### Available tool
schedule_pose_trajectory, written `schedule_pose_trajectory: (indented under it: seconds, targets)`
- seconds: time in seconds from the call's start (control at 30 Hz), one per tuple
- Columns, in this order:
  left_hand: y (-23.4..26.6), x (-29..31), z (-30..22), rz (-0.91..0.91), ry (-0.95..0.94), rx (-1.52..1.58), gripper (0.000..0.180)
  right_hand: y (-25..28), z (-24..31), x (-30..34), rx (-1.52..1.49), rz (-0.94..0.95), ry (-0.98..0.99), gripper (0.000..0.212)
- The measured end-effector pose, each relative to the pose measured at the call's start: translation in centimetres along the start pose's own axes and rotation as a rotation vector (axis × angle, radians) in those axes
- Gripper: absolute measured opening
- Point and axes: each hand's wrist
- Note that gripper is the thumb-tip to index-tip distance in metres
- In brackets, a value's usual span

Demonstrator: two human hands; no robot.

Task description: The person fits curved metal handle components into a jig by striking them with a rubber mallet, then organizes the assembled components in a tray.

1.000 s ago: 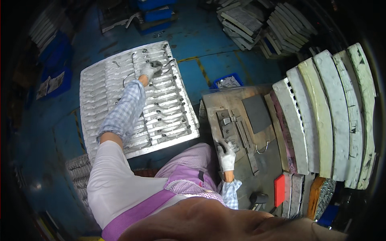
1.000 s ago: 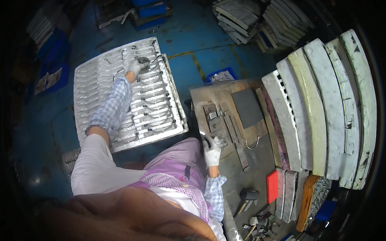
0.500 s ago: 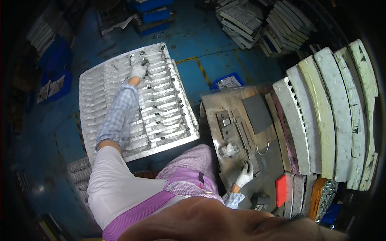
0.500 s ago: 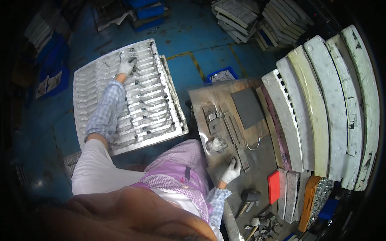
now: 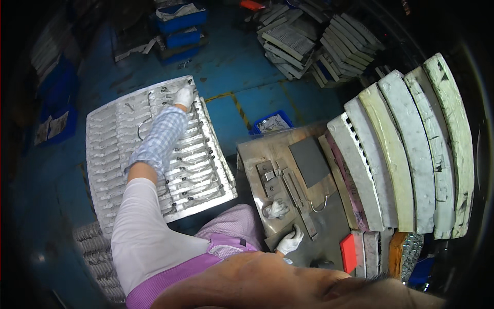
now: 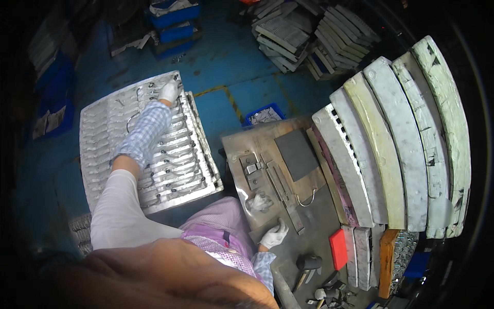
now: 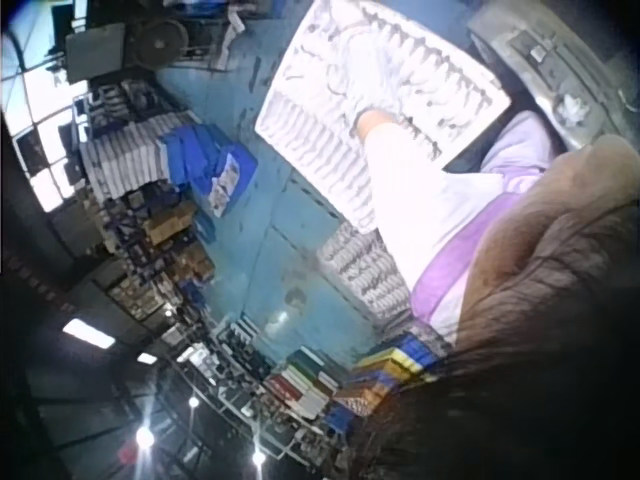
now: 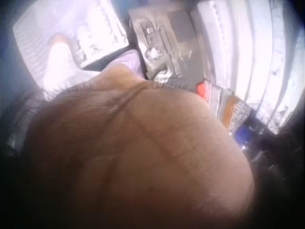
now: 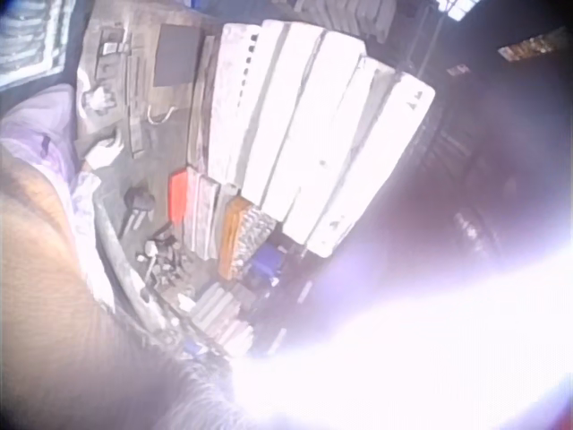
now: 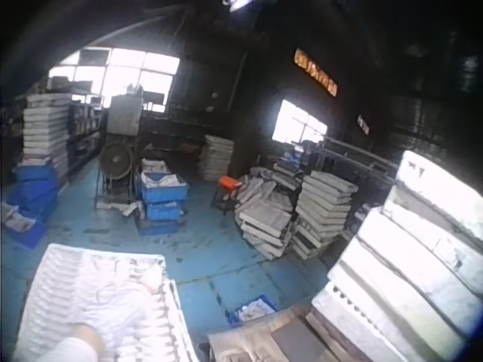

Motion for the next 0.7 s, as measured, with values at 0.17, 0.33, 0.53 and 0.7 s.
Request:
schedule_pose_trajectory:
  seconds: [0.17,0.33,0.53,0.7]
  targets:
    - [-0.8,-1.1,4.3,-0.008,-0.188,-0.084,0.025,0.0,0.2,-0.7,-0.024,0.011,-0.010,0.026]
    - [-1.6,-3.1,2.6,-0.180,0.105,-0.039,0.035,-0.4,-0.4,-0.5,-0.002,-0.005,-0.016,0.026]
    - [-3.1,-3.4,5.4,-0.195,0.250,-0.061,0.036,-0.2,0.4,-0.4,-0.030,0.016,0.043,0.026]
    - [-4.8,-4.4,3.7,-0.125,0.223,-0.005,0.036,0.0,0.6,-0.3,-0.014,-0.003,0.064,0.027]
Point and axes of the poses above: each hand's wrist, its own x-axis away from the middle knuckle, its own y-axis out of the back of the hand, z = x × y, and after that the axes turned 15 degrees about -z, right-handed
